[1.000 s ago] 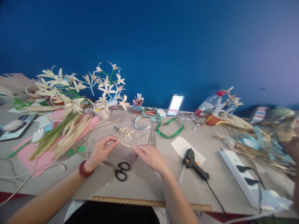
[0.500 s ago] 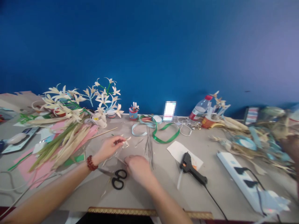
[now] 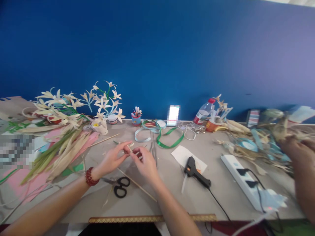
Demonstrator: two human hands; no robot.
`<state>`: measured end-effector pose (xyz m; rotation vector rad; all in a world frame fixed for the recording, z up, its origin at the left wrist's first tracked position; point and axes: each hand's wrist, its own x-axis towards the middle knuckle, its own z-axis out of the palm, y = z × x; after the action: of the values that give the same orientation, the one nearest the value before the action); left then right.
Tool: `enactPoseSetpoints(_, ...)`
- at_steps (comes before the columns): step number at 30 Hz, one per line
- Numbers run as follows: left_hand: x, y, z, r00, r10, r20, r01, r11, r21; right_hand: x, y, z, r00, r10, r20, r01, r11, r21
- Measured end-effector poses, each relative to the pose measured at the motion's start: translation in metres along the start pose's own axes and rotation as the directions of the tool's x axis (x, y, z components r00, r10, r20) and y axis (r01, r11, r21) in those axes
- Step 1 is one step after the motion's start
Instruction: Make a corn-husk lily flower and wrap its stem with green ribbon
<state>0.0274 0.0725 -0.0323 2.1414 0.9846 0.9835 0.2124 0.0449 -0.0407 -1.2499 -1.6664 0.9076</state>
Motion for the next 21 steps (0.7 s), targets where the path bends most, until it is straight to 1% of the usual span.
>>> enactPoseSetpoints(2,-0.003,0.001,-0.001,0.999,0.047,0.028,-0.048,0.998,0.047,0.002,0.003,0.003,0.998,0.039,0.043,-0.045,0.987,0.151)
enactPoseSetpoints(4,-0.005,0.003,-0.002,0.996,0.08,0.049,-0.083,0.993,0.081,0.003,0.005,0.005,0.994,0.074,0.081,-0.093,0.96,0.264)
enactPoseSetpoints(7,-0.006,0.006,-0.005,0.994,0.097,0.053,-0.101,0.991,0.093,0.005,0.005,0.006,0.979,0.148,0.143,-0.195,0.891,0.411)
enactPoseSetpoints(9,-0.005,0.007,-0.007,0.995,0.088,0.055,-0.091,0.993,0.068,0.005,0.004,0.006,0.956,0.212,0.204,-0.289,0.809,0.512)
enactPoseSetpoints(11,-0.006,0.007,-0.007,0.995,0.08,0.062,-0.082,0.996,0.029,0.004,0.002,0.006,0.924,0.27,0.27,-0.381,0.701,0.603)
enactPoseSetpoints(13,-0.007,0.004,-0.008,0.995,0.069,0.066,-0.069,0.998,-0.001,0.004,0.001,0.004,0.899,0.298,0.32,-0.438,0.615,0.656)
enactPoseSetpoints(14,-0.007,0.002,-0.008,0.996,0.057,0.063,-0.057,0.998,-0.005,0.005,0.0,0.003,0.897,0.302,0.324,-0.443,0.594,0.671)
enactPoseSetpoints(16,-0.006,-0.003,-0.008,0.998,0.033,0.045,-0.034,0.999,0.021,0.006,0.001,0.001,0.91,0.304,0.283,-0.414,0.597,0.687)
enactPoseSetpoints(18,-0.001,-0.007,-0.008,0.999,0.035,0.035,-0.039,0.991,0.125,0.007,0.004,-0.001,0.931,0.309,0.192,-0.354,0.648,0.674)
enactPoseSetpoints(20,0.006,-0.012,-0.006,0.996,0.06,0.067,-0.077,0.952,0.298,0.008,0.007,-0.001,0.95,0.295,0.103,-0.297,0.753,0.587)
enactPoseSetpoints(21,0.011,-0.013,-0.005,0.993,0.063,0.096,-0.094,0.924,0.371,0.008,0.008,-0.001,0.96,0.267,0.08,-0.27,0.823,0.499)
